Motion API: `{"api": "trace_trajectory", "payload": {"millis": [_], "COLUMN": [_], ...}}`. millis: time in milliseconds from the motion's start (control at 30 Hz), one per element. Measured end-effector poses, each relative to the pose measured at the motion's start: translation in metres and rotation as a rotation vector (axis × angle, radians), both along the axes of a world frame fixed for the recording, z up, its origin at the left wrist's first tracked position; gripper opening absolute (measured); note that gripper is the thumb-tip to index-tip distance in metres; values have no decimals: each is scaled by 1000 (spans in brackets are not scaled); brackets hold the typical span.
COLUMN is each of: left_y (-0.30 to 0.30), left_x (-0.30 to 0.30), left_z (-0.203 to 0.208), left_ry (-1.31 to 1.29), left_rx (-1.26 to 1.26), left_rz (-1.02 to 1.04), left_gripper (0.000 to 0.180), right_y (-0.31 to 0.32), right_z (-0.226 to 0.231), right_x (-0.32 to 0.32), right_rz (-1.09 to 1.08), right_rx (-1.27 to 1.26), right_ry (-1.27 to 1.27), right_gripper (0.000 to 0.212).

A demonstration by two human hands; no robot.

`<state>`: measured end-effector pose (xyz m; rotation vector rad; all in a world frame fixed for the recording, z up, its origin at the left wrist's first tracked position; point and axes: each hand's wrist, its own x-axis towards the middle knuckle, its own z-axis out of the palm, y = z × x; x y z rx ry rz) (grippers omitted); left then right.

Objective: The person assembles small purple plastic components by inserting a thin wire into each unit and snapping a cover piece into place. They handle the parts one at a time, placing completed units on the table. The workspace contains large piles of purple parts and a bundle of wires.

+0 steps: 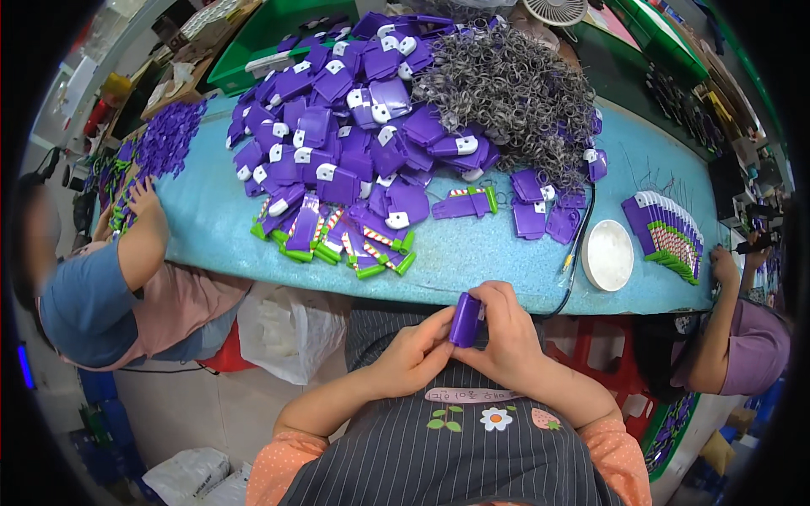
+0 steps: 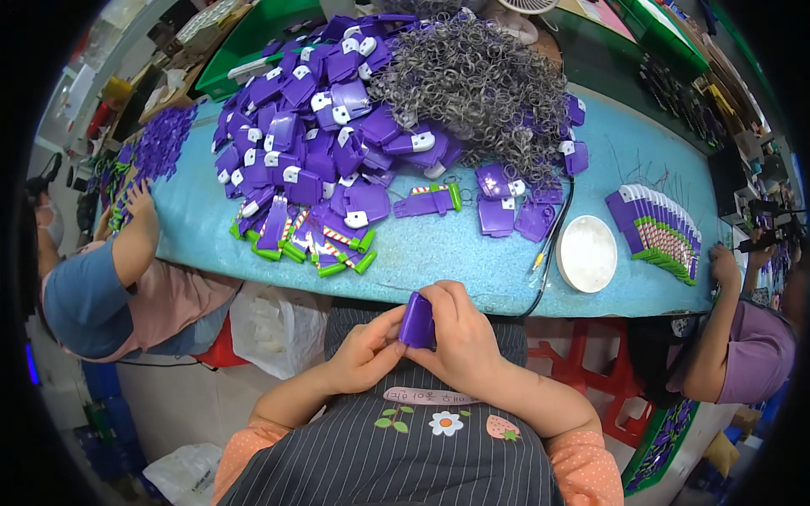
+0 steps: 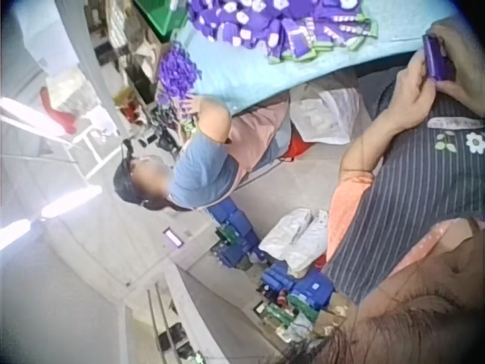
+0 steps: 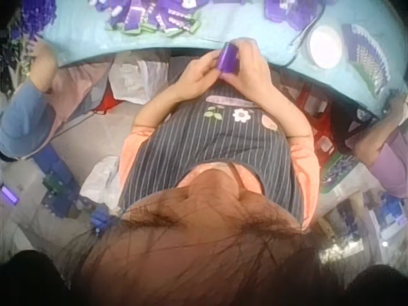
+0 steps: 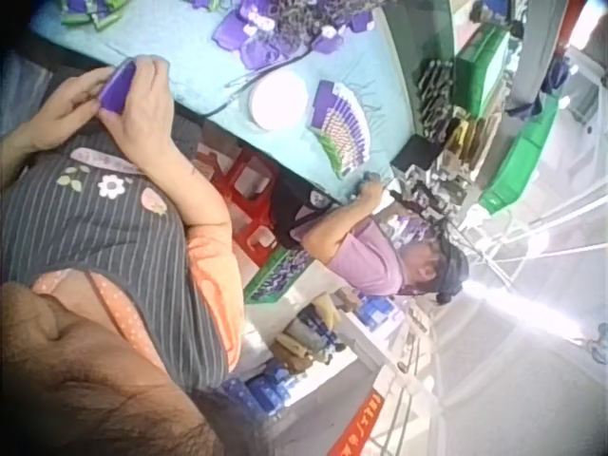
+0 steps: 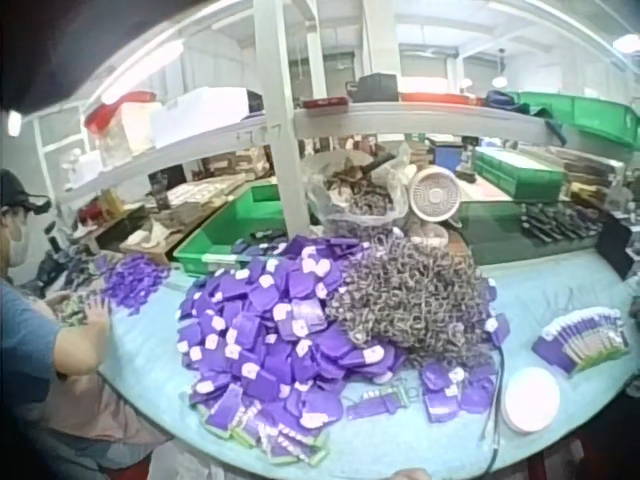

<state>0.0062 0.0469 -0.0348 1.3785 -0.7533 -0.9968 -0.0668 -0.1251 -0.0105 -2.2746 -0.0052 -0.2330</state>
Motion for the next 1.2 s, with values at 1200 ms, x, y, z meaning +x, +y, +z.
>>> {"api": "trace_trajectory", "payload": {"millis": [1200], "left_y": [-13], "left_x": [65], "left_z": [-5], "left_ry": [-441], "left_rx": [154], "left_rz": [410], "left_gripper": [16], "right_y": [-79], "right_z": [7], "right_x": [13], "right_rz": [24], "right_rx": [710], "right_ry": [168], "right_gripper": [29]}}
